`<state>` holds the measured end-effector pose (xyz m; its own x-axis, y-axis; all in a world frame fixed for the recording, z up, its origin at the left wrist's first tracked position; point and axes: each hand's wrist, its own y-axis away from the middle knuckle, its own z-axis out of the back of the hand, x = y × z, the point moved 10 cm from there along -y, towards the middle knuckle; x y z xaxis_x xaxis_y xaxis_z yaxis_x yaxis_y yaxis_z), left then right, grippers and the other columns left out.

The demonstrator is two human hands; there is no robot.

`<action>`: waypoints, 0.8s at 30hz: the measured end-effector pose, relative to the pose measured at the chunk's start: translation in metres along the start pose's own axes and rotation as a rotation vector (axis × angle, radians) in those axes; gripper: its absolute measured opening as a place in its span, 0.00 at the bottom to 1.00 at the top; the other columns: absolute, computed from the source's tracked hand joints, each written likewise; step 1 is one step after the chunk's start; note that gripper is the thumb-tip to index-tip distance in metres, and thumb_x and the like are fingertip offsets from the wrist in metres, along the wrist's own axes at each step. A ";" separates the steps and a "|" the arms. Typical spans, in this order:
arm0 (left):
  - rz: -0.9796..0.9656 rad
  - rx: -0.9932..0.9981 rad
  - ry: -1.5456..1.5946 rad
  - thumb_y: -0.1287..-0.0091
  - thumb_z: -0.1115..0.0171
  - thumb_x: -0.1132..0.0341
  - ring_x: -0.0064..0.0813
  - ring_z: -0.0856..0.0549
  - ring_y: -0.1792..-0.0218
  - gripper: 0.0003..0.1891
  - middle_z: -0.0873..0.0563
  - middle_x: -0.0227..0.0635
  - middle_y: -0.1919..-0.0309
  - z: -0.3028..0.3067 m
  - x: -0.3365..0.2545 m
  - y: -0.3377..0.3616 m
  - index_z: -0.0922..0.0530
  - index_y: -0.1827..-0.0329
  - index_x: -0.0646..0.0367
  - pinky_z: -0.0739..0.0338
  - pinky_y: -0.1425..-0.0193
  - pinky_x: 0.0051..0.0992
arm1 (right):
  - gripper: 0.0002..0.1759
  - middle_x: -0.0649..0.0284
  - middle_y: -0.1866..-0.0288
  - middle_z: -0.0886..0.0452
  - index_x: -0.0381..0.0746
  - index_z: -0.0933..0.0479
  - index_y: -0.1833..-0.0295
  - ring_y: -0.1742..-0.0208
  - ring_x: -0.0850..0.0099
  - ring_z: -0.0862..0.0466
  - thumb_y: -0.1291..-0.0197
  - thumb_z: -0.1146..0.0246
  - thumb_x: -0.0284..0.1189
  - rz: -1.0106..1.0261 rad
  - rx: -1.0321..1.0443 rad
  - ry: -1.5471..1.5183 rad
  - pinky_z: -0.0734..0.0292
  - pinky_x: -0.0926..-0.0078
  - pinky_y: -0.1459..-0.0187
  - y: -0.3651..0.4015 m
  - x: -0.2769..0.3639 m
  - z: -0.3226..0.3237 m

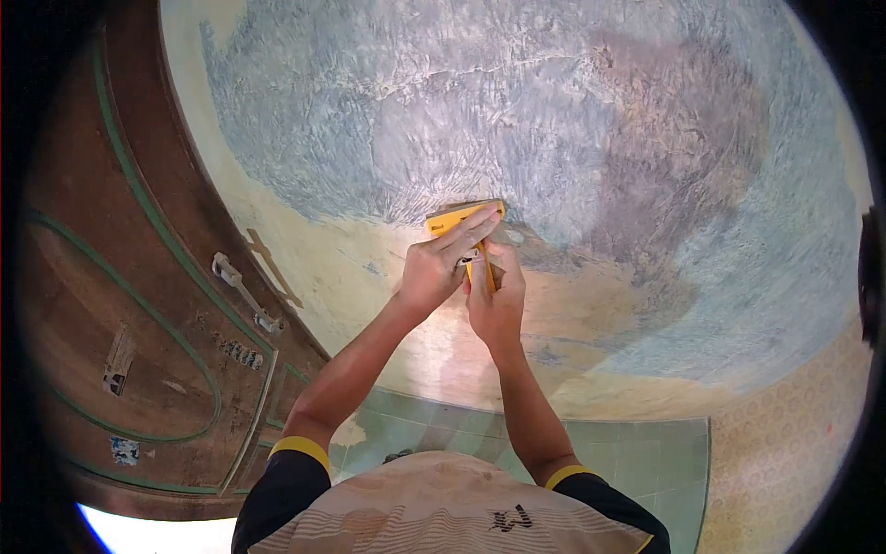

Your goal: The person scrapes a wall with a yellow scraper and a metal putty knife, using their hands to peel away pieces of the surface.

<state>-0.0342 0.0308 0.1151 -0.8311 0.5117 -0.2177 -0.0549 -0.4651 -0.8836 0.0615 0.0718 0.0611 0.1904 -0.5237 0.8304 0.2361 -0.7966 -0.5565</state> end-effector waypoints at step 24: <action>0.149 0.082 -0.031 0.44 0.31 0.75 0.31 0.10 0.58 0.36 0.19 0.20 0.34 -0.014 0.004 0.055 0.25 0.28 0.41 0.13 0.61 0.26 | 0.19 0.62 0.71 0.21 0.32 0.33 0.34 0.71 0.80 0.24 0.26 0.44 0.27 -0.208 0.176 -0.033 0.30 0.80 0.71 0.038 -0.036 -0.002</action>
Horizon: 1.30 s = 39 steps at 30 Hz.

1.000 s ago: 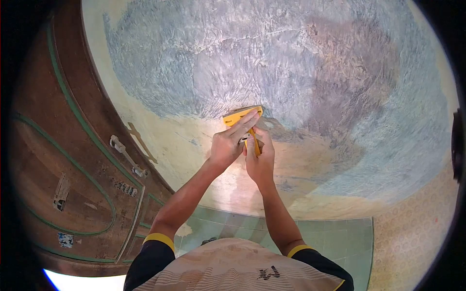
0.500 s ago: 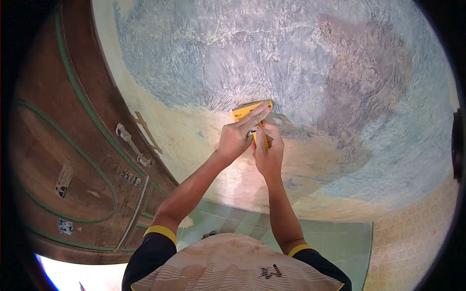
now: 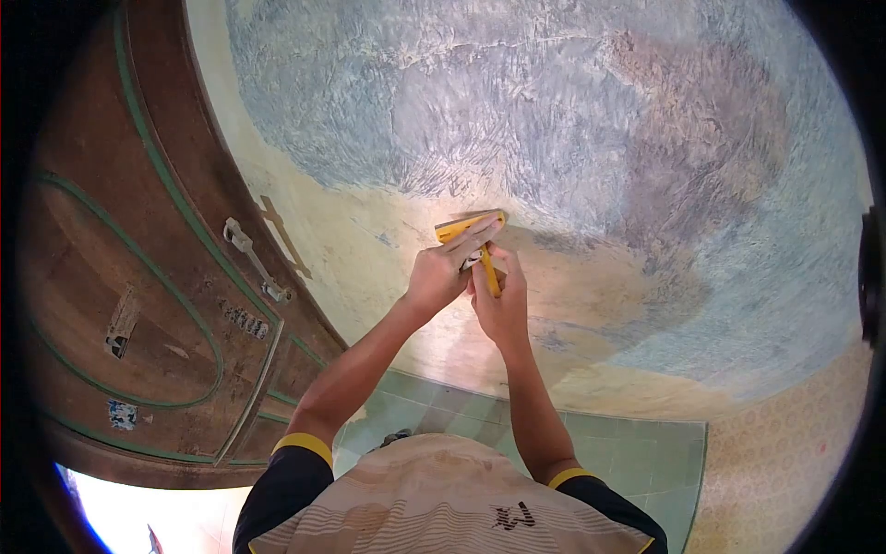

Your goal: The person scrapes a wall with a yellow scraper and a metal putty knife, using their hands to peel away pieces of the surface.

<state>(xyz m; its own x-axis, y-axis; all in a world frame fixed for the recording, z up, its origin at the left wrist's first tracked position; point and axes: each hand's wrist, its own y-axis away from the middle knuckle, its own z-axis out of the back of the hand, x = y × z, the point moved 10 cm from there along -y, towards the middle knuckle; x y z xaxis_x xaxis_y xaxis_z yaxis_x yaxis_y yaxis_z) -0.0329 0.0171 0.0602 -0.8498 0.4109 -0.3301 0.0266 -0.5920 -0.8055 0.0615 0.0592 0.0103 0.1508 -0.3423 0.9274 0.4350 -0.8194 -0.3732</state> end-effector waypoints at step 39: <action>-0.121 -0.114 0.067 0.52 0.27 0.80 0.32 0.09 0.58 0.23 0.11 0.28 0.46 0.040 0.008 0.029 0.16 0.50 0.55 0.12 0.59 0.27 | 0.26 0.53 0.65 0.18 0.35 0.35 0.30 0.67 0.69 0.18 0.29 0.39 0.30 0.208 -0.049 0.246 0.24 0.70 0.64 0.026 0.035 -0.019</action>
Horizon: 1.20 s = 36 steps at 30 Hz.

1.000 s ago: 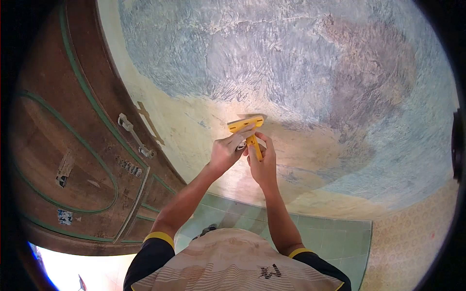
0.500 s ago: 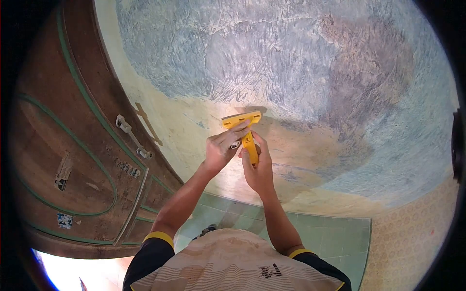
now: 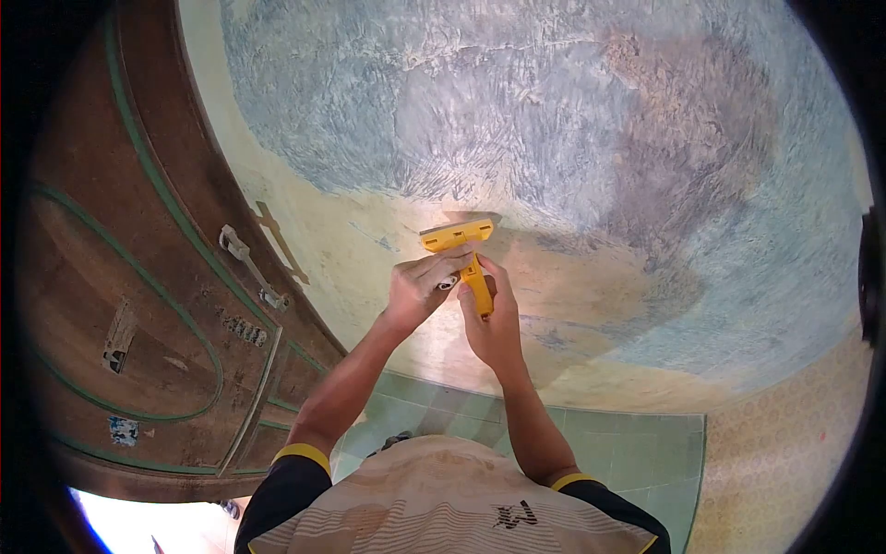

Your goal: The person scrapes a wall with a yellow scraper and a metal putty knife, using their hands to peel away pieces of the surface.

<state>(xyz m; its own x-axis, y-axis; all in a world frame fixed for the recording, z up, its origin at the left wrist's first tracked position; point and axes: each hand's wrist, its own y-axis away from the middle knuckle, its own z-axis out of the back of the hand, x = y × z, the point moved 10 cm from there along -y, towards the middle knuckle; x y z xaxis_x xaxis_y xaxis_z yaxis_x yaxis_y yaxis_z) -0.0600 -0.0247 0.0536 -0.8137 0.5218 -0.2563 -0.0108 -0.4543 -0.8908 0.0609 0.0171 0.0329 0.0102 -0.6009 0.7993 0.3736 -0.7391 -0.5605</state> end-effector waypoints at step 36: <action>0.393 0.173 0.250 0.27 0.39 0.69 0.35 0.15 0.70 0.07 0.16 0.41 0.71 0.011 0.021 -0.005 0.20 0.52 0.62 0.24 0.64 0.31 | 0.14 0.61 0.72 0.18 0.33 0.22 0.46 0.74 0.77 0.20 0.32 0.35 0.30 -0.143 -0.006 0.016 0.26 0.78 0.70 -0.031 -0.013 0.011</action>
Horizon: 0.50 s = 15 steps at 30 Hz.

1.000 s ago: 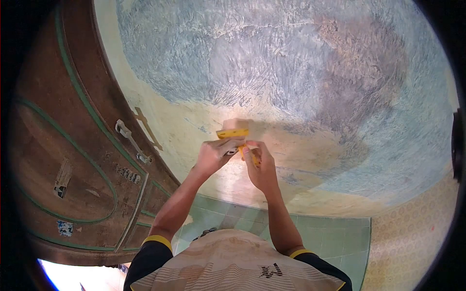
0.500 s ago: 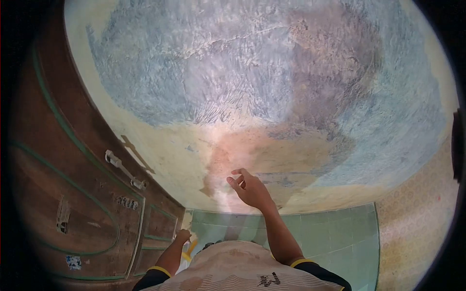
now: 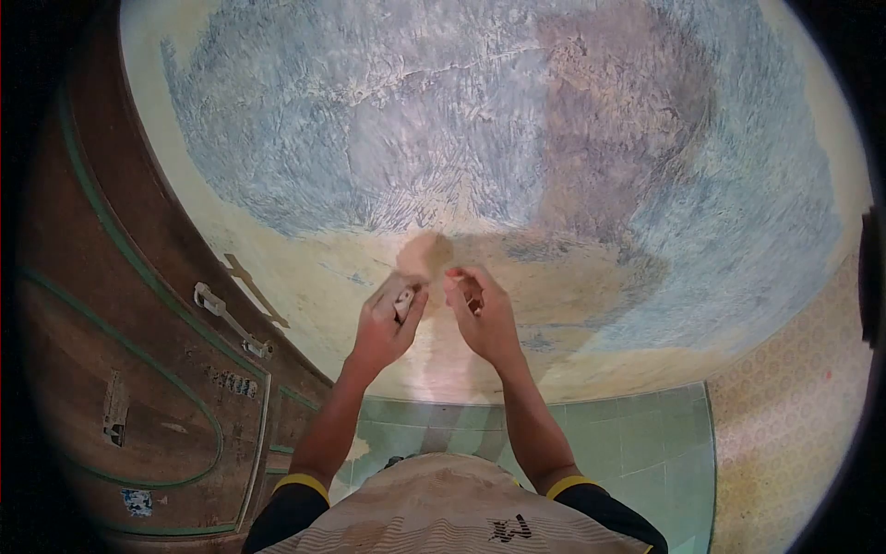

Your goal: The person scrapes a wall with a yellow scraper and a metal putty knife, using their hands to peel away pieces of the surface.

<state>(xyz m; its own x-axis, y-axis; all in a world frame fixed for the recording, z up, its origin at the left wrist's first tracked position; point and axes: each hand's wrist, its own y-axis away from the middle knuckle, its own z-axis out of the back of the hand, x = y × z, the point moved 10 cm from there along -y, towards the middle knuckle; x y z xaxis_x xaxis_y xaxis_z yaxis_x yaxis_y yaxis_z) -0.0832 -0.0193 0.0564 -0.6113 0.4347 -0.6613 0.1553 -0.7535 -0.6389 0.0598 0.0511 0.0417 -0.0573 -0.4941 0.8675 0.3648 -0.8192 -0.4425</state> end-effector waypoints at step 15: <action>-0.451 -0.135 -0.221 0.36 0.37 0.76 0.45 0.17 0.38 0.32 0.23 0.41 0.32 -0.010 -0.075 -0.064 0.30 0.26 0.55 0.16 0.47 0.34 | 0.14 0.70 0.65 0.21 0.35 0.24 0.40 0.65 0.85 0.25 0.27 0.40 0.26 0.334 -0.209 -0.104 0.30 0.84 0.67 -0.036 0.060 0.033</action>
<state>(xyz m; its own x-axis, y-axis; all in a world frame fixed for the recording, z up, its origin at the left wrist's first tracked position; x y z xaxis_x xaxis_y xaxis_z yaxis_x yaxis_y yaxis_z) -0.0397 0.0012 0.1429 -0.7874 0.5761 -0.2193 -0.0715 -0.4387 -0.8958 0.0735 0.0605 0.1175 0.1302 -0.7197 0.6820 0.1503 -0.6656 -0.7310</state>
